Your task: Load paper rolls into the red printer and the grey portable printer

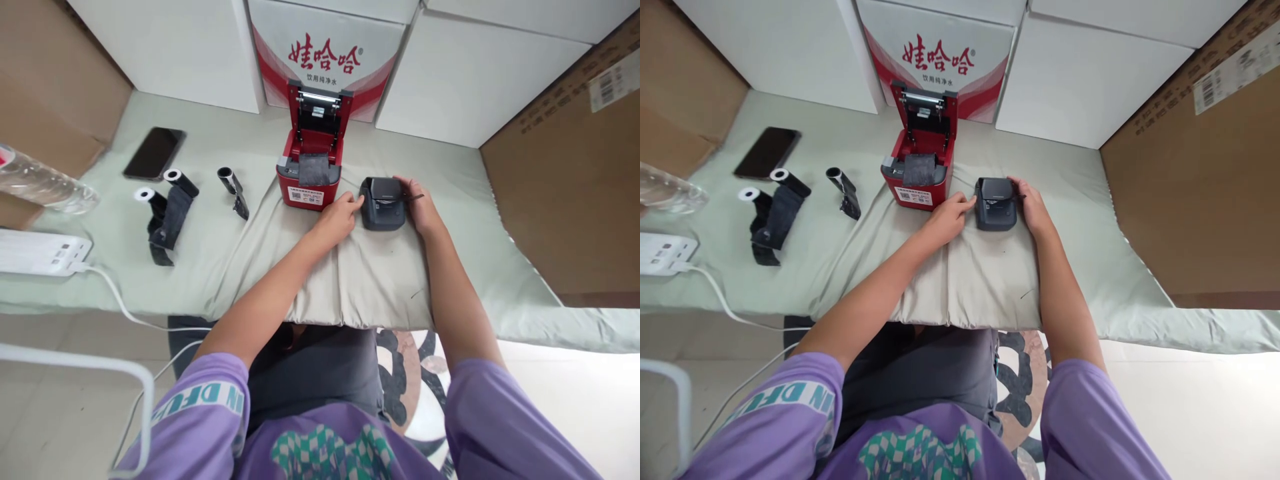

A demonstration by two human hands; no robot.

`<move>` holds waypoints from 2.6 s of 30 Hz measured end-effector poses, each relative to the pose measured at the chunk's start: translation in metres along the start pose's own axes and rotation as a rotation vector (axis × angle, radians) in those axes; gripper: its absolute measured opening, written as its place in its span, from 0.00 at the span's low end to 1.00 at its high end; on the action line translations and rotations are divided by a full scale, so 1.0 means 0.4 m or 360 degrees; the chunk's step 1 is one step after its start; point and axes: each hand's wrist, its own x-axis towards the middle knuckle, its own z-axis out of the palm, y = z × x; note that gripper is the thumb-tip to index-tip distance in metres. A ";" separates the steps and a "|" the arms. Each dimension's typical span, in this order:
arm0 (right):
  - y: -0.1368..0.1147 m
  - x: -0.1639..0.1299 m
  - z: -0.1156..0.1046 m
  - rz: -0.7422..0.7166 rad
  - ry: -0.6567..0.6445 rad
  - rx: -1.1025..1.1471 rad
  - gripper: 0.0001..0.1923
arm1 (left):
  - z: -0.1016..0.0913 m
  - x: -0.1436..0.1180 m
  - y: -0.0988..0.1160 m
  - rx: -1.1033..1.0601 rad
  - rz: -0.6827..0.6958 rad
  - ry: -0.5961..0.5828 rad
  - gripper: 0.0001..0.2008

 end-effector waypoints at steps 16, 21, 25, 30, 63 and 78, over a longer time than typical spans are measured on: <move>0.021 0.012 0.037 -0.0196 0.0460 0.0053 0.42 | -0.054 -0.027 0.077 0.0769 -0.0197 -0.0451 0.37; 0.020 0.012 0.046 -0.0209 0.0497 0.0041 0.44 | -0.051 -0.025 0.073 0.0758 -0.0204 -0.0432 0.37; 0.022 0.014 0.047 -0.0208 0.0521 0.0005 0.44 | -0.061 -0.021 0.071 0.0710 -0.0206 -0.0478 0.39; 0.025 0.017 0.051 -0.0206 0.0563 -0.0023 0.41 | -0.064 -0.019 0.072 0.0662 -0.0223 -0.0448 0.40; 0.031 0.016 0.047 -0.0220 0.0530 0.0009 0.41 | -0.035 -0.021 0.064 0.0408 -0.0267 -0.0296 0.40; 0.024 0.019 0.048 -0.0260 0.0498 -0.0072 0.41 | -0.036 -0.010 0.068 0.0606 -0.0182 -0.0355 0.40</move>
